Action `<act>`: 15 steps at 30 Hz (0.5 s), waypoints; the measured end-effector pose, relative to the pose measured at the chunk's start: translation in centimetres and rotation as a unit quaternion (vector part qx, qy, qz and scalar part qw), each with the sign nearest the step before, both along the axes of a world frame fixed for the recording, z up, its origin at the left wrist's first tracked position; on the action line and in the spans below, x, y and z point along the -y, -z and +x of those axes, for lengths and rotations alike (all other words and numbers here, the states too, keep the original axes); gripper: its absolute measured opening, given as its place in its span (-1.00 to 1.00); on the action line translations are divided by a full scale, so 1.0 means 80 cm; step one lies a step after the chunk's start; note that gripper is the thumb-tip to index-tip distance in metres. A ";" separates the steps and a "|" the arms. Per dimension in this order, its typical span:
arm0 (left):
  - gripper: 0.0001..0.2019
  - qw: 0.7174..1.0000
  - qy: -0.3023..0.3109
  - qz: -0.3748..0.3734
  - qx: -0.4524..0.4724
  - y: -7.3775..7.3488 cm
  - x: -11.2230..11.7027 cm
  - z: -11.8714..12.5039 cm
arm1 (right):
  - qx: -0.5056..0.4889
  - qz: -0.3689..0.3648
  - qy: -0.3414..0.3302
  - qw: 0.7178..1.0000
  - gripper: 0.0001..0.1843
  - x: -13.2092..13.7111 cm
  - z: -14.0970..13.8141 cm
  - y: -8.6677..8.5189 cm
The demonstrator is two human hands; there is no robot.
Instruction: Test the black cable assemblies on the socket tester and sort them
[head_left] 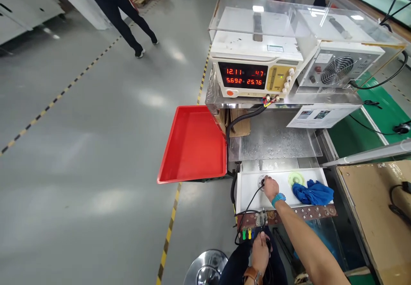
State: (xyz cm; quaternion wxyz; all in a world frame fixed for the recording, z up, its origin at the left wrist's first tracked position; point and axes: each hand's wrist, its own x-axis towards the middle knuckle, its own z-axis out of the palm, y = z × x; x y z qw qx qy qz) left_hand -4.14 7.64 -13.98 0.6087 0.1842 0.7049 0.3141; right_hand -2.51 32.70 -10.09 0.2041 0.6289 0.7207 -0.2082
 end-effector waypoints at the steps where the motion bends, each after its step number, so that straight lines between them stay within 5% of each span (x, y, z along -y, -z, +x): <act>1: -0.14 1.000 0.001 -0.002 0.004 0.000 0.000 0.000 | 0.007 0.002 -0.001 1.000 -0.64 0.000 -0.003 0.002; 15: -0.15 1.000 0.016 -0.010 0.020 -0.022 -0.012 -0.008 | 0.031 0.004 -0.012 0.999 -0.53 0.002 -0.014 0.020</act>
